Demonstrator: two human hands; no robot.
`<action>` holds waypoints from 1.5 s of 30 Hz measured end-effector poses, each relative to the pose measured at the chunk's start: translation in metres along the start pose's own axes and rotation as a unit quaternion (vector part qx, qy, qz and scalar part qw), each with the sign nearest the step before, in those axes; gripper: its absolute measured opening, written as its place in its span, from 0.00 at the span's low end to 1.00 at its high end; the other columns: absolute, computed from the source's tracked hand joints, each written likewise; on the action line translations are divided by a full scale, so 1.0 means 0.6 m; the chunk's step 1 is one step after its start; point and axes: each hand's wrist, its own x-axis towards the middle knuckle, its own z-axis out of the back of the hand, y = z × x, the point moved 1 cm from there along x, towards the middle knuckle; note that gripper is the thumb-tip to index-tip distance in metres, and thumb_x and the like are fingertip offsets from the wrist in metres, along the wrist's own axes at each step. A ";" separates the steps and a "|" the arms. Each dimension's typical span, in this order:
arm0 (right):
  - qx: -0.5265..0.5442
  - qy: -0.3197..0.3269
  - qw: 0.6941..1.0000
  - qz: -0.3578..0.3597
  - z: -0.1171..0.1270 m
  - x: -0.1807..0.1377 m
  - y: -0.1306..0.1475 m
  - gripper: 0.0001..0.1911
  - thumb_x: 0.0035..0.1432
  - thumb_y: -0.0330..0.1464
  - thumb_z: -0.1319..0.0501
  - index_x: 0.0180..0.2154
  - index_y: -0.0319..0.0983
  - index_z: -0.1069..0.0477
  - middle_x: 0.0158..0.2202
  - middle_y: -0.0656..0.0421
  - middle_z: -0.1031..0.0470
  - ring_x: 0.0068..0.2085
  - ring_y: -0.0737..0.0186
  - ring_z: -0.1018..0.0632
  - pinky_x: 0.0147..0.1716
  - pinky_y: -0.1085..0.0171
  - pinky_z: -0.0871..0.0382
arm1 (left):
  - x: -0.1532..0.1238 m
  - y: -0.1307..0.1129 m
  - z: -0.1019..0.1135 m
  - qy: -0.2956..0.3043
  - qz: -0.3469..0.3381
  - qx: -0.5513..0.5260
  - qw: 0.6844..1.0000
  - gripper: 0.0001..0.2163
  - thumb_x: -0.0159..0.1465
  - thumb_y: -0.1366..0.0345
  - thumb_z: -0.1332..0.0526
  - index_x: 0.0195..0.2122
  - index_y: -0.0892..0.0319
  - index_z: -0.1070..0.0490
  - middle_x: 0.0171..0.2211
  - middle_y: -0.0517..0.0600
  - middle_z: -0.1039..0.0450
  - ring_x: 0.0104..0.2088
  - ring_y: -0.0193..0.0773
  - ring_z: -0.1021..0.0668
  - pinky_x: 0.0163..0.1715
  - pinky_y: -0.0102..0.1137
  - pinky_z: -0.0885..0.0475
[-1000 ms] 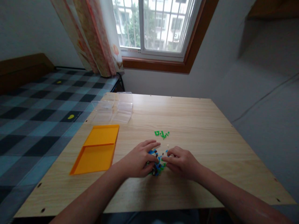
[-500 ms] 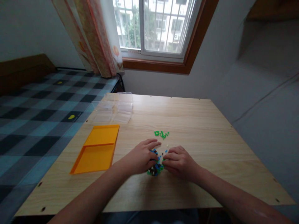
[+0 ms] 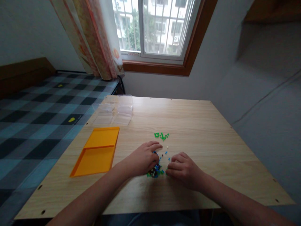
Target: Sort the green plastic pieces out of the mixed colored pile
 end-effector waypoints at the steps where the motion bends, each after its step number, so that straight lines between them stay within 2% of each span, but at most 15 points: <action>1: -0.001 0.003 1.000 -0.003 0.002 -0.006 0.001 0.07 0.70 0.30 0.40 0.37 0.42 0.25 0.30 0.60 0.24 0.38 0.59 0.27 0.40 0.57 0.40 | -0.001 -0.001 0.003 -0.006 0.005 -0.004 1.000 0.06 0.66 0.69 0.36 0.32 0.57 0.20 0.57 0.57 0.26 0.60 0.52 0.27 0.61 0.45 0.32; 5: -0.008 0.005 1.000 -0.024 0.015 -0.041 -0.006 0.09 0.71 0.31 0.42 0.38 0.43 0.23 0.31 0.58 0.23 0.39 0.60 0.26 0.41 0.59 0.38 | -0.007 0.004 0.022 -0.035 0.040 -0.023 0.998 0.05 0.67 0.68 0.37 0.36 0.55 0.21 0.57 0.53 0.25 0.58 0.47 0.26 0.58 0.40 0.30; 10: -0.030 0.002 0.997 -0.068 0.038 -0.062 -0.060 0.09 0.71 0.32 0.41 0.40 0.42 0.22 0.35 0.57 0.20 0.41 0.58 0.25 0.44 0.57 0.38 | 0.006 0.044 0.041 -0.058 0.140 -0.022 0.988 0.07 0.68 0.70 0.41 0.40 0.56 0.22 0.38 0.49 0.19 0.40 0.40 0.19 0.43 0.31 0.26; 12: -0.033 -0.011 0.996 -0.078 0.037 -0.049 -0.090 0.10 0.71 0.33 0.40 0.40 0.41 0.21 0.35 0.56 0.19 0.40 0.58 0.25 0.44 0.57 0.38 | 0.022 0.066 0.038 -0.058 0.181 -0.011 0.982 0.07 0.67 0.70 0.41 0.39 0.56 0.22 0.35 0.49 0.19 0.37 0.40 0.19 0.40 0.31 0.27; 15: -0.022 -0.032 0.995 -0.088 0.016 -0.010 -0.128 0.10 0.70 0.34 0.39 0.38 0.42 0.19 0.34 0.57 0.19 0.39 0.60 0.25 0.44 0.58 0.37 | 0.051 0.090 0.024 -0.051 0.233 0.005 0.971 0.07 0.69 0.67 0.40 0.38 0.58 0.21 0.35 0.51 0.19 0.37 0.40 0.20 0.42 0.34 0.27; 18: -0.019 -0.053 0.993 -0.100 -0.011 0.027 -0.151 0.09 0.69 0.35 0.37 0.37 0.42 0.19 0.35 0.57 0.19 0.38 0.60 0.24 0.43 0.58 0.36 | 0.073 0.099 0.009 -0.038 0.268 0.013 0.963 0.10 0.71 0.59 0.38 0.40 0.61 0.23 0.37 0.51 0.21 0.38 0.40 0.20 0.44 0.39 0.24; 21: -0.018 -0.083 0.989 -0.124 -0.023 0.041 -0.160 0.08 0.68 0.36 0.36 0.40 0.41 0.19 0.37 0.55 0.19 0.40 0.58 0.24 0.44 0.57 0.35 | 0.087 0.097 0.001 -0.028 0.283 0.016 0.958 0.12 0.71 0.56 0.37 0.41 0.61 0.25 0.39 0.50 0.22 0.40 0.40 0.20 0.45 0.41 0.24; 26: -0.003 -0.132 0.977 -0.167 0.003 0.020 -0.141 0.09 0.69 0.31 0.39 0.42 0.39 0.20 0.37 0.53 0.20 0.39 0.57 0.24 0.44 0.56 0.32 | 0.086 0.084 0.009 -0.036 0.286 0.004 0.958 0.09 0.71 0.60 0.38 0.41 0.61 0.23 0.38 0.51 0.21 0.40 0.41 0.20 0.44 0.40 0.25; 31: 0.054 -0.082 0.987 -0.129 0.026 0.008 -0.072 0.07 0.68 0.29 0.39 0.42 0.41 0.21 0.39 0.54 0.20 0.42 0.57 0.25 0.45 0.55 0.33 | 0.025 0.050 0.029 -0.054 0.272 -0.017 0.961 0.08 0.67 0.68 0.39 0.38 0.56 0.19 0.37 0.51 0.18 0.38 0.43 0.19 0.39 0.33 0.27; 34: 0.056 -0.060 0.992 -0.098 0.018 0.006 -0.035 0.07 0.66 0.30 0.38 0.43 0.43 0.21 0.45 0.54 0.21 0.47 0.54 0.25 0.48 0.53 0.33 | -0.032 0.021 0.025 -0.072 0.269 -0.028 0.960 0.09 0.69 0.67 0.40 0.38 0.55 0.19 0.38 0.50 0.18 0.39 0.41 0.19 0.39 0.32 0.27; 36: 0.050 -0.057 0.993 -0.093 0.009 0.008 -0.022 0.08 0.65 0.30 0.38 0.44 0.44 0.21 0.48 0.53 0.22 0.51 0.51 0.26 0.50 0.51 0.33 | -0.065 0.005 0.014 -0.084 0.269 -0.031 0.959 0.09 0.69 0.68 0.41 0.39 0.56 0.19 0.38 0.51 0.19 0.38 0.41 0.19 0.38 0.31 0.26; 38: 0.046 -0.054 0.993 -0.095 0.000 0.012 -0.018 0.09 0.65 0.30 0.38 0.45 0.45 0.21 0.51 0.53 0.23 0.54 0.49 0.27 0.53 0.48 0.34 | -0.088 -0.003 0.000 -0.086 0.253 -0.034 0.963 0.10 0.70 0.68 0.41 0.40 0.55 0.19 0.40 0.51 0.19 0.40 0.41 0.19 0.41 0.32 0.25; 41: 0.034 -0.048 0.994 -0.091 -0.009 0.022 -0.019 0.11 0.64 0.29 0.38 0.44 0.46 0.20 0.54 0.52 0.25 0.59 0.47 0.30 0.57 0.45 0.35 | -0.102 -0.006 -0.016 -0.090 0.220 -0.030 0.971 0.11 0.71 0.69 0.42 0.46 0.53 0.19 0.44 0.51 0.20 0.44 0.42 0.20 0.45 0.34 0.25; 45: 0.023 -0.039 0.996 -0.082 -0.017 0.029 -0.017 0.12 0.61 0.27 0.37 0.42 0.47 0.20 0.58 0.52 0.28 0.63 0.45 0.33 0.60 0.41 0.39 | -0.104 -0.005 -0.019 -0.096 0.189 -0.010 0.977 0.12 0.70 0.69 0.40 0.47 0.49 0.19 0.45 0.53 0.21 0.42 0.42 0.21 0.43 0.36 0.24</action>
